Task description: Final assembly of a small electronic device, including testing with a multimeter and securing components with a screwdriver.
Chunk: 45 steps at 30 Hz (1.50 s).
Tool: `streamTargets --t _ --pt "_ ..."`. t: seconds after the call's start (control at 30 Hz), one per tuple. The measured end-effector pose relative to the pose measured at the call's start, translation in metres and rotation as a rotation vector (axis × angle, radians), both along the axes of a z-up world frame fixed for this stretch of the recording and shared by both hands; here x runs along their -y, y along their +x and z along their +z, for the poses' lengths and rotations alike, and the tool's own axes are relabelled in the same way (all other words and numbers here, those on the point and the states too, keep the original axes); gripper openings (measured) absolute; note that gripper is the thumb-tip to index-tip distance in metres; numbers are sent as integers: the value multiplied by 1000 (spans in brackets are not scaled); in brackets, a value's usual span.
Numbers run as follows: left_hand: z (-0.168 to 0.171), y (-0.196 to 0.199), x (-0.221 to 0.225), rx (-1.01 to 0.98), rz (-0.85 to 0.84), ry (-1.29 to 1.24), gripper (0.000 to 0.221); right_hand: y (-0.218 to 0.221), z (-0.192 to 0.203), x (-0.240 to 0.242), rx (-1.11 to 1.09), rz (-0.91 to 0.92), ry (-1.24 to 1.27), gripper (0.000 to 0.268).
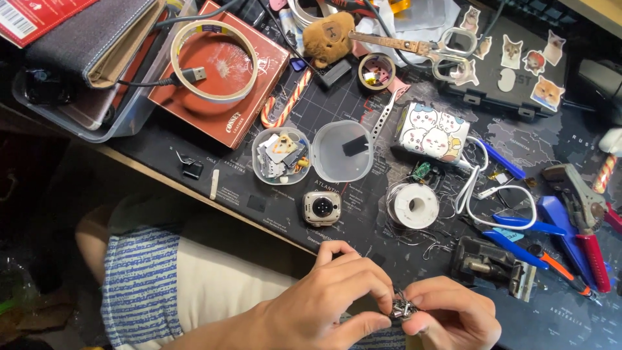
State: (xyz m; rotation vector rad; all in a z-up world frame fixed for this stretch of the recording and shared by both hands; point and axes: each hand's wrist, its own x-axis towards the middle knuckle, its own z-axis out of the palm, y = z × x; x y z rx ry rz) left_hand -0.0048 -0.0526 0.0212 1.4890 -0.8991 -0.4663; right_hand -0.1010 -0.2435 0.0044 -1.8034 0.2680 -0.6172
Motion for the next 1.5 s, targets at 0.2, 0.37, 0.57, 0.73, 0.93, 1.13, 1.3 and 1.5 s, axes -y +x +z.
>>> streamTargets --t 0.2,0.37,0.57,0.73,0.93,1.13,1.3,1.5 --pt "0 -3 4 30 66 20 17 -2 -7 2 48 -7 5 37" --pt "8 -2 7 158 183 52 14 -2 -15 7 123 58 3 36" --pt "9 2 4 288 195 89 14 -3 -11 3 86 32 -27 35" --pt "9 7 4 289 125 90 12 0 -3 -2 45 17 -1 32" --pt "8 25 3 128 4 22 7 -1 -6 2 17 11 27 35" --pt "6 30 6 96 21 31 6 1 0 2 -75 22 -37 32" --pt "4 30 12 136 76 65 4 6 4 5 -84 82 -147 28" --pt "-9 24 23 528 282 251 8 16 6 4 -74 33 -553 22"
